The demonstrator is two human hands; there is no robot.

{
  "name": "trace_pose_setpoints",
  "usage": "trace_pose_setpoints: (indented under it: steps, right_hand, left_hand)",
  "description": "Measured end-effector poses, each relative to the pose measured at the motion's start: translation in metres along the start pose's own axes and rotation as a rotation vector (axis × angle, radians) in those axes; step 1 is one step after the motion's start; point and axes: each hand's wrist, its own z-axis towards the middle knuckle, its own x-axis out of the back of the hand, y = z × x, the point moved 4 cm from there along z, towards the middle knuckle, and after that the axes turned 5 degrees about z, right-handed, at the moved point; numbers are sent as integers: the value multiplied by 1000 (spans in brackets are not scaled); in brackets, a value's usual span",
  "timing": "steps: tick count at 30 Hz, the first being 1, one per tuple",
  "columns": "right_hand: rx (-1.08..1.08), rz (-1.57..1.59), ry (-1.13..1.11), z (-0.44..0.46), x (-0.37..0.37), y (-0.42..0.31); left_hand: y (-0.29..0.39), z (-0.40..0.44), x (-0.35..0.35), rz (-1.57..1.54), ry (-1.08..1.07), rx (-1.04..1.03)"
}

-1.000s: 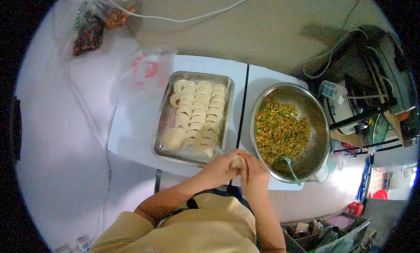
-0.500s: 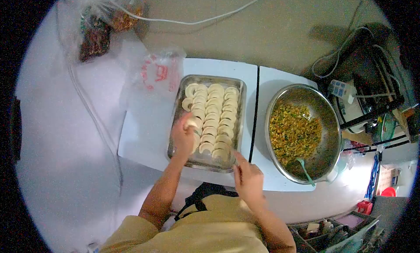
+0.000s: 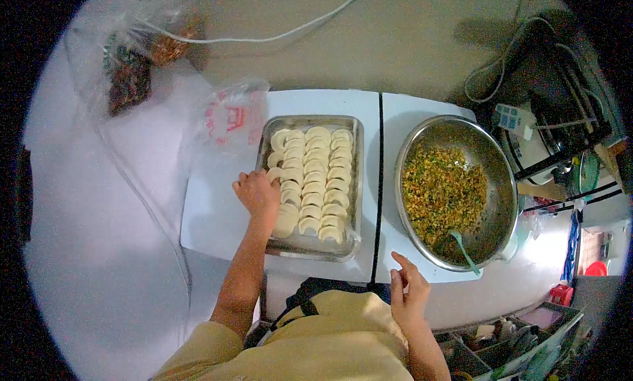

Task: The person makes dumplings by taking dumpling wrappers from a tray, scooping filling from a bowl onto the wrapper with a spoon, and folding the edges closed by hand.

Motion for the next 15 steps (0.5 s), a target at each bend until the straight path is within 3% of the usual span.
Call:
trace_pose_setpoints:
  steps: [15]
  right_hand:
    - [-30,39,-12,-1,1,1]
  left_hand:
    - [-2,3,-10,51,19,75]
